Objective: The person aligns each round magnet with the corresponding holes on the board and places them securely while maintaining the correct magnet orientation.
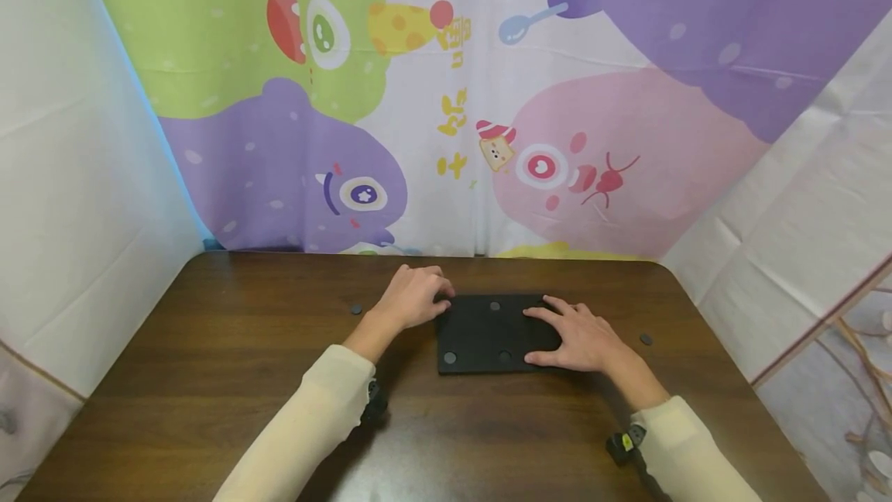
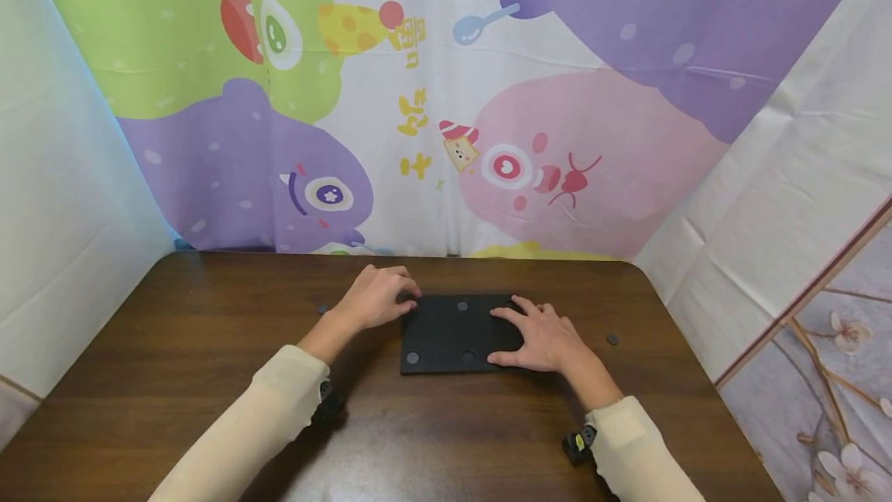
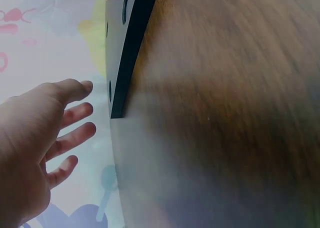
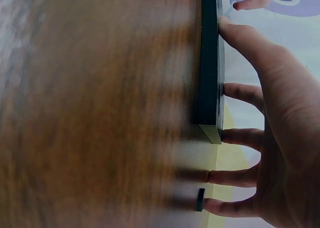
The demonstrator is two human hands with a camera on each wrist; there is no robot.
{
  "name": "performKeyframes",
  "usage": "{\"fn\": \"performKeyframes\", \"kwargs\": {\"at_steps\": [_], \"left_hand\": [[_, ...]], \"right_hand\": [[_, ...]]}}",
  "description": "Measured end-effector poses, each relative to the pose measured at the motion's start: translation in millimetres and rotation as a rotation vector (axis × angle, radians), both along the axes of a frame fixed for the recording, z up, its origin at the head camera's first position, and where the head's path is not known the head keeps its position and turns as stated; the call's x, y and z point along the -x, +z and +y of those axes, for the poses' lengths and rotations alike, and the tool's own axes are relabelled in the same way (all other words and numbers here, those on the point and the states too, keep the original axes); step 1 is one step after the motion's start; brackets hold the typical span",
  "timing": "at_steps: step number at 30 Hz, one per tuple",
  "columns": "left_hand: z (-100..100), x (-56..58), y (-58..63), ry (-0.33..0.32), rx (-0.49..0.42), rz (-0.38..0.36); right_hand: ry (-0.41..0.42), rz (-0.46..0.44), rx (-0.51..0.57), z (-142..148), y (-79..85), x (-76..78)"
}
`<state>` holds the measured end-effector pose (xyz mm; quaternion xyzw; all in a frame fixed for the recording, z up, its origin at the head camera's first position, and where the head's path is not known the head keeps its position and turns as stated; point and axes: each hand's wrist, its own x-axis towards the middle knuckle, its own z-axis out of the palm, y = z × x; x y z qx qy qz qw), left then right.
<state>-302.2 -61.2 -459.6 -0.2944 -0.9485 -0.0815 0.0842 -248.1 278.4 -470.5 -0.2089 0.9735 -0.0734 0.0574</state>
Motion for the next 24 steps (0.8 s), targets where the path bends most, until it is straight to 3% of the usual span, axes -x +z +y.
{"fn": "performKeyframes", "kwargs": {"at_steps": [6, 15, 24], "left_hand": [[-7.1, 0.3, -0.7, -0.004, -0.024, 0.029], [-21.1, -0.7, -2.0, 0.01, 0.017, 0.022], [-36.5, -1.5, -1.5, 0.01, 0.02, 0.064]], "right_hand": [[0.002, -0.002, 0.002, 0.6, -1.4, 0.1], [0.002, -0.004, 0.005, -0.1, -0.5, -0.7], [0.0, -0.012, -0.001, -0.3, 1.4, -0.1]]}}
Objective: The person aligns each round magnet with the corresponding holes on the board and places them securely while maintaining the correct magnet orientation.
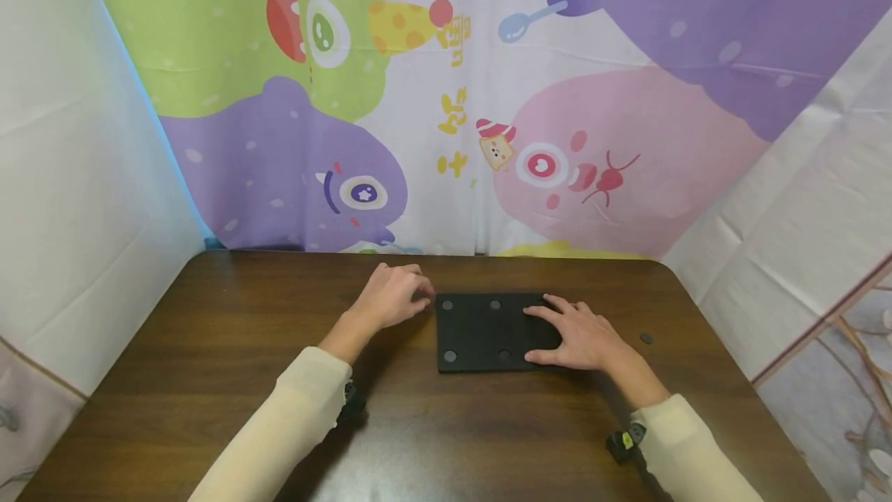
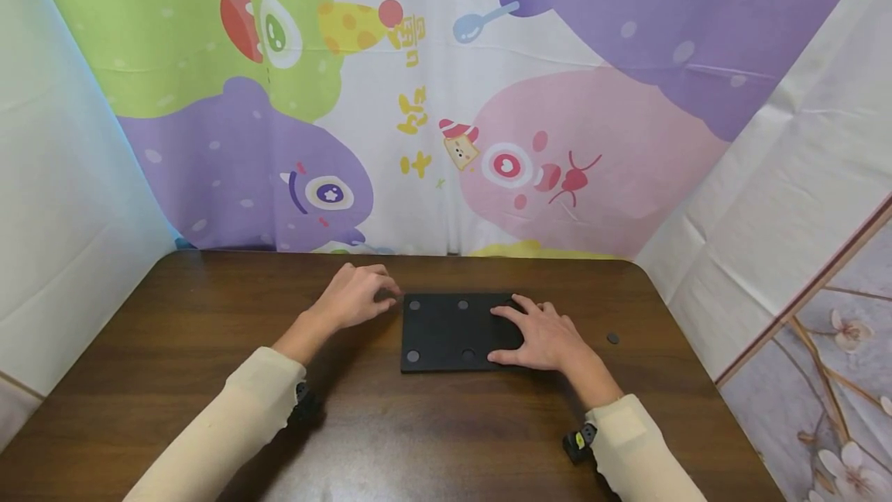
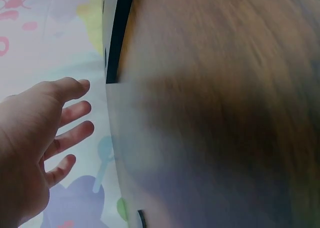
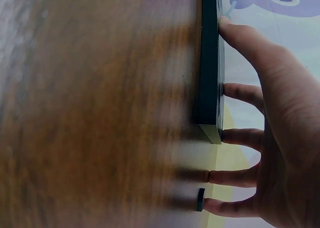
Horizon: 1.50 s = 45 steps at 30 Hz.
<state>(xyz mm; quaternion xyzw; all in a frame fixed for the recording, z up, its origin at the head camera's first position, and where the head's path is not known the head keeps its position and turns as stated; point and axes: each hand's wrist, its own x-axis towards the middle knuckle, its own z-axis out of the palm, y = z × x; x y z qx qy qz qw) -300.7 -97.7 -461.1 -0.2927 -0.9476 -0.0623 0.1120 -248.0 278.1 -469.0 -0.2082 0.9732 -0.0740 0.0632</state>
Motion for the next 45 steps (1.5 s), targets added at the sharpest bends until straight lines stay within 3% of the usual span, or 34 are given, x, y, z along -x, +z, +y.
{"fn": "performKeyframes", "kwargs": {"at_steps": [17, 45], "left_hand": [[-18.8, -3.9, 0.6, 0.022, 0.002, 0.046], [-68.5, -15.3, 3.3, 0.065, -0.044, 0.078]], "right_hand": [[-0.003, 0.013, 0.003, 2.5, -1.0, -0.3], [0.003, 0.014, -0.001, 0.6, -2.0, 0.9]]}}
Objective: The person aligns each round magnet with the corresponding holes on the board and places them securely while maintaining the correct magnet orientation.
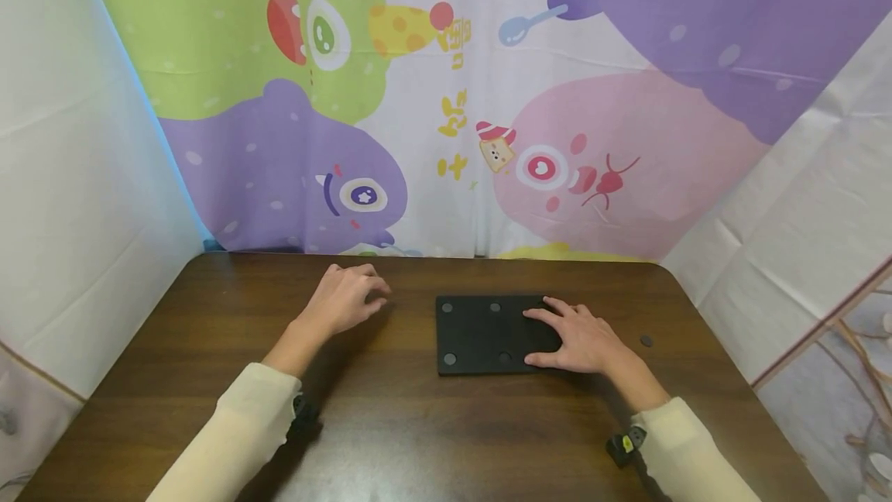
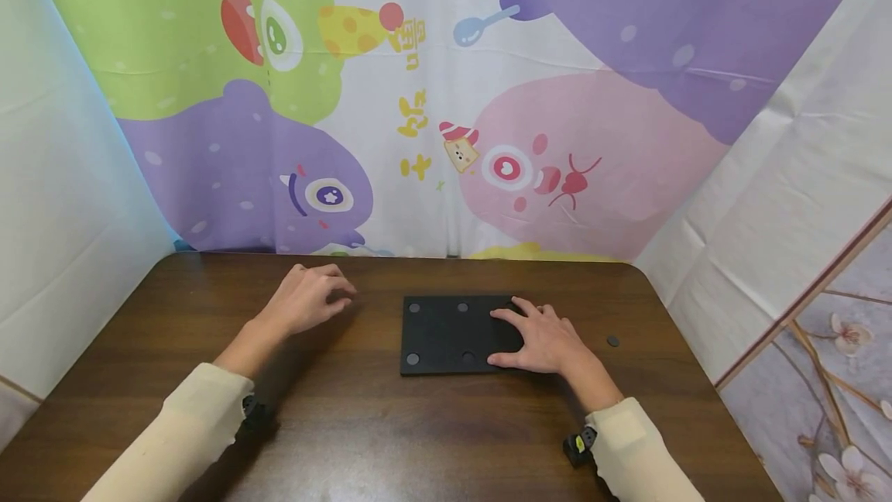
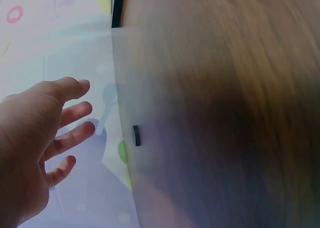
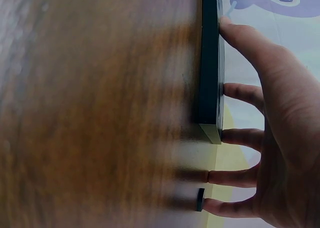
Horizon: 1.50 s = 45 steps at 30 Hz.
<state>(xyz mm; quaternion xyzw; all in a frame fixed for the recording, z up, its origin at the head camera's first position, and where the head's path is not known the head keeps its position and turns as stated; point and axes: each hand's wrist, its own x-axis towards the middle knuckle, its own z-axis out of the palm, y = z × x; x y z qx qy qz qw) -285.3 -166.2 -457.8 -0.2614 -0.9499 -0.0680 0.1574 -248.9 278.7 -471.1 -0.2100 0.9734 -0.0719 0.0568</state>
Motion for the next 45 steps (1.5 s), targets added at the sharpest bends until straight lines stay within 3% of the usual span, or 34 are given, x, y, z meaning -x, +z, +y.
{"fn": "performKeyframes", "kwargs": {"at_steps": [15, 27, 37, 43, 44, 45], "left_hand": [[-26.2, -4.0, 2.2, 0.035, -0.024, -0.037], [-29.8, -3.4, -1.8, 0.037, 0.058, -0.061], [-33.2, -4.6, -8.2, 0.045, 0.089, -0.136], [-36.3, -5.9, -11.9, 0.023, 0.088, -0.122], [-37.2, -5.1, -13.2, 0.017, 0.088, -0.12], [-42.0, 2.6, -24.5, 0.005, 0.079, -0.101]], "right_hand": [[-0.004, 0.0, 0.001, 1.0, -0.4, -0.4], [0.0, 0.003, -0.004, 1.5, -1.6, 0.6], [-0.003, 0.0, -0.003, 0.5, -0.8, 2.0], [-0.004, -0.005, -0.008, 0.1, -0.5, 1.6], [-0.004, -0.005, -0.007, 0.1, -0.7, 1.3], [-0.004, -0.006, -0.007, 0.1, -0.9, 1.0]]}}
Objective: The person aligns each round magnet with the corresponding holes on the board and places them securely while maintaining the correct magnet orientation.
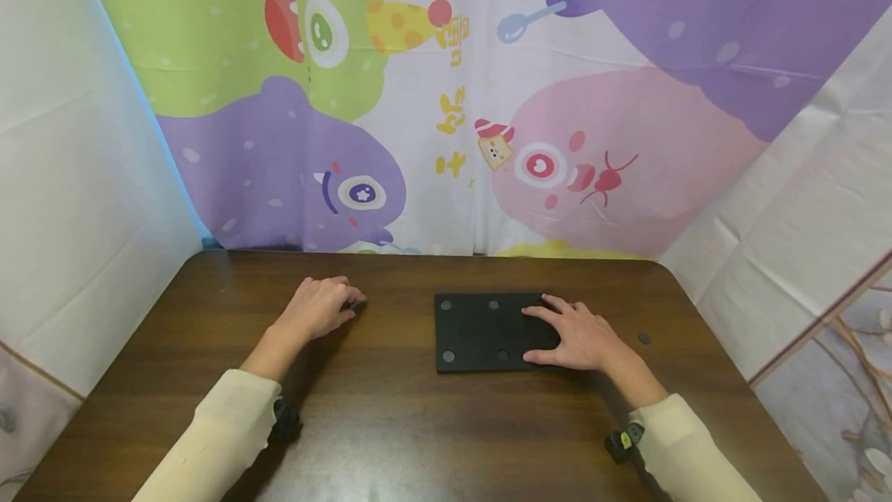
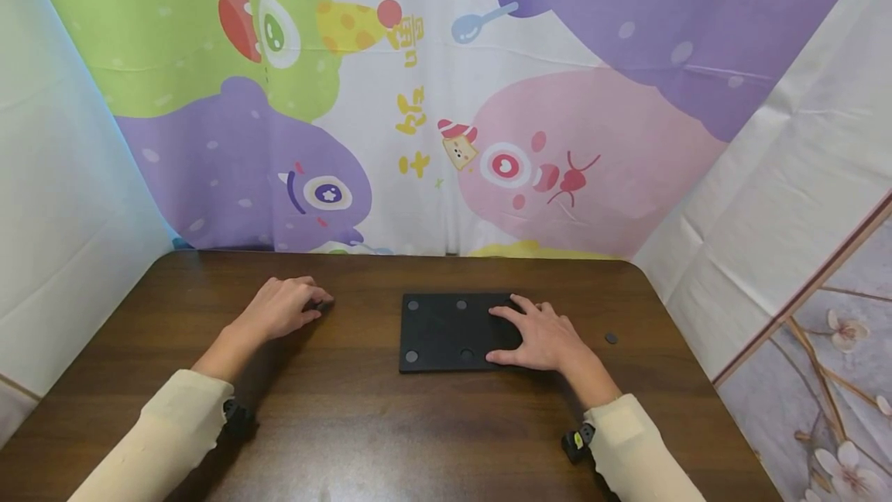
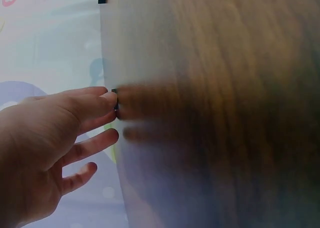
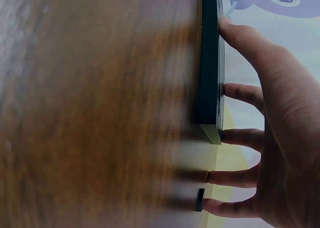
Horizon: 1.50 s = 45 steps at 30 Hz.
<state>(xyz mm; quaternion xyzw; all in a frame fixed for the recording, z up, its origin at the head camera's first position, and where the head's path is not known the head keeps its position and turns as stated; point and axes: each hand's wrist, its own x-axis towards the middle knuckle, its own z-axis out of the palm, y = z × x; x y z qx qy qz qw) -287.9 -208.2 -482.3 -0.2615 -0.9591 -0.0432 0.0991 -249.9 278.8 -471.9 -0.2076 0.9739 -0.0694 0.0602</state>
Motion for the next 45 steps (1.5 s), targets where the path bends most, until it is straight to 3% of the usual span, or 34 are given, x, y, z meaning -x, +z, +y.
{"fn": "performKeyframes", "kwargs": {"at_steps": [6, 14, 16, 17, 20, 23, 24, 27, 30, 35, 45], "left_hand": [[-32.9, 58.5, -76.4, -0.034, -0.012, 0.041], [-36.0, 63.9, -82.1, -0.017, -0.025, 0.043], [-36.2, 63.4, -81.1, -0.019, -0.035, 0.042], [-33.8, 56.5, -74.5, -0.03, -0.035, 0.043], [-31.6, 50.3, -66.9, -0.046, -0.05, 0.057], [-23.9, 33.1, -43.9, -0.052, -0.033, 0.062], [-22.7, 32.4, -39.5, -0.043, -0.032, 0.058], [-12.3, 12.5, -9.5, -0.031, -0.005, 0.035], [-6.0, 4.1, 5.8, -0.011, 0.01, 0.013], [-2.9, 2.5, 11.4, 0.011, 0.037, -0.005], [-4.6, 5.5, 7.6, 0.012, 0.024, -0.004]], "right_hand": [[0.001, 0.006, 0.009, 0.3, 0.1, -1.3], [0.006, 0.019, 0.004, 0.7, -0.4, -1.5], [0.007, 0.022, 0.003, 0.7, -0.5, -1.5], [0.008, 0.024, 0.003, 0.7, -0.6, -1.6], [0.009, 0.026, 0.002, 0.6, -0.7, -1.9], [0.008, 0.024, 0.001, 0.5, -0.6, -2.0], [0.008, 0.022, 0.0, 0.4, -0.6, -2.0], [0.006, 0.017, 0.001, 0.1, -0.4, -1.9], [0.003, 0.014, 0.001, -0.1, 0.1, -1.8], [0.003, 0.013, -0.003, -0.1, 0.6, -1.6], [0.0, 0.018, -0.004, 0.2, -1.4, -0.9]]}}
